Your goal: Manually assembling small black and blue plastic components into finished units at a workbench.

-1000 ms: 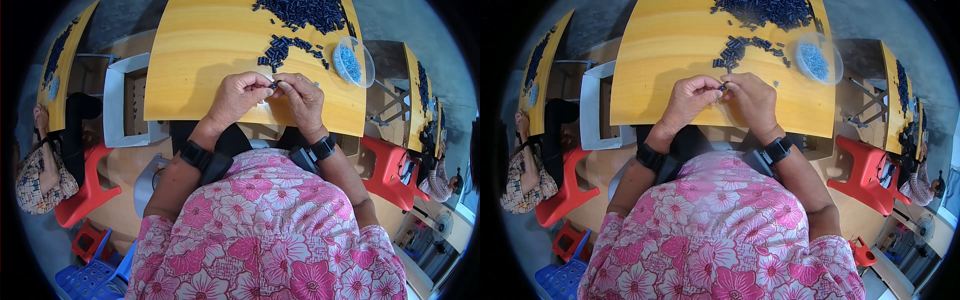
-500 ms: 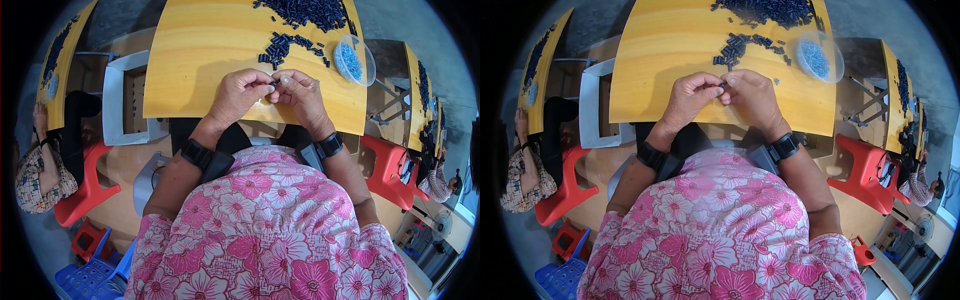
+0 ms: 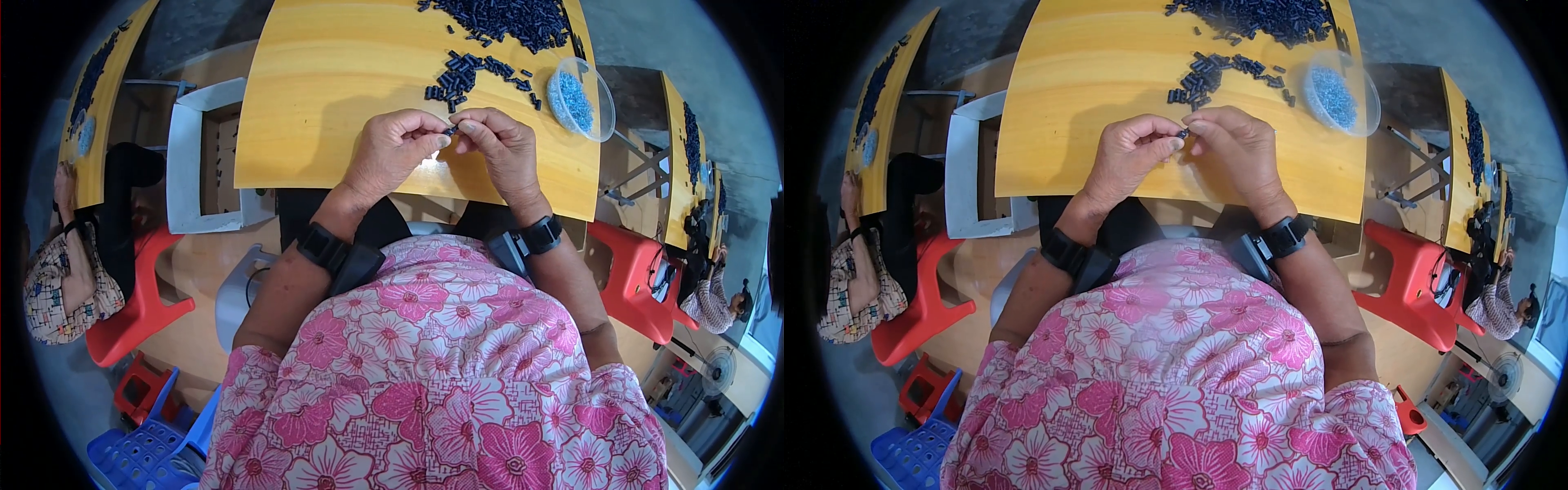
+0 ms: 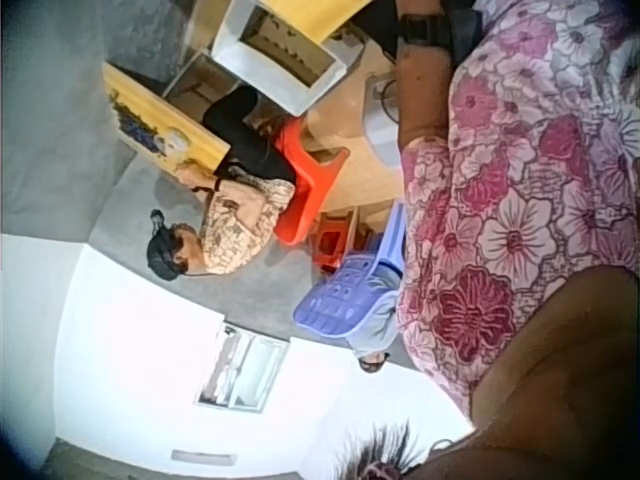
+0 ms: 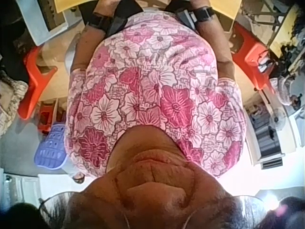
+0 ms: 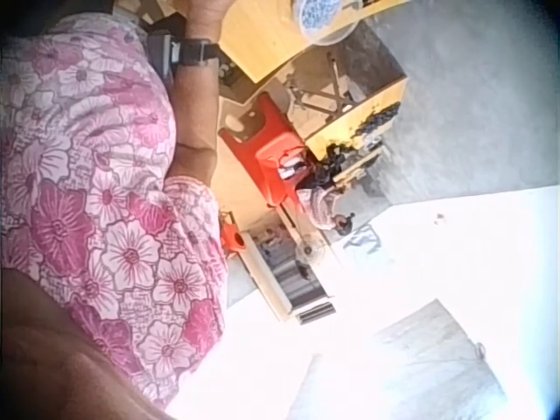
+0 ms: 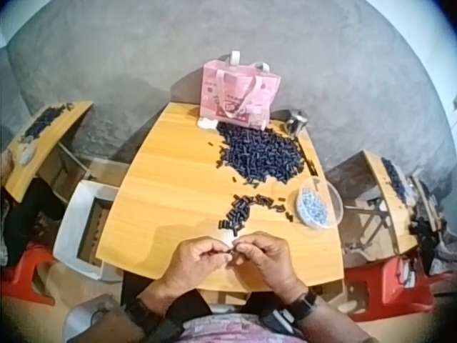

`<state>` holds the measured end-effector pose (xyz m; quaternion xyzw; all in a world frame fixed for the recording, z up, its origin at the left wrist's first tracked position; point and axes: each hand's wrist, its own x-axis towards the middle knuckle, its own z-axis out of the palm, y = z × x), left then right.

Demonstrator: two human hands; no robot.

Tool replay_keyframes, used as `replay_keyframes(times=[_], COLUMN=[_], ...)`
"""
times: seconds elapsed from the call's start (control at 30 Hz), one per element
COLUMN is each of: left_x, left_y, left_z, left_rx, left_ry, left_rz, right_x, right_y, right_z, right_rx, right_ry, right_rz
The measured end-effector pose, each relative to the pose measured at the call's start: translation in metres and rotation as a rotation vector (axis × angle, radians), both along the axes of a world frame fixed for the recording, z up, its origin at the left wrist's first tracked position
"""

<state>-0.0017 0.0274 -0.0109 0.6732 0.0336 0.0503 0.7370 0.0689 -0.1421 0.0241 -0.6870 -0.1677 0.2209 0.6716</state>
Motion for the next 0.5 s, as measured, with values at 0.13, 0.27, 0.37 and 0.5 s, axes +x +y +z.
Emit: replay_keyframes(times=[0.13, 0.27, 0.37, 0.5], left_x=[0.0002, 0.0002, 0.0001, -0.0003], left_y=[-0.0001, 0.0011, 0.0003, 0.0006], left_z=[0.0042, 0.0022, 0.0035, 0.0012], left_rx=[-0.010, -0.024, -0.027, 0.001], left_ry=[0.024, 0.040, 0.023, 0.035], left_rz=[0.004, -0.028, -0.046, -0.031], right_x=[-0.0075, -0.0055, -0.0057, -0.0056], right_y=[0.0026, 0.0027, 0.0020, 0.0021], right_z=[0.0006, -0.0033, -0.0018, 0.0055], right_rx=[-0.028, 0.021, 0.093, 0.071], right_ry=[0.022, -0.001, 0.096, 0.146], right_rz=[-0.033, -0.038, -0.087, -0.113])
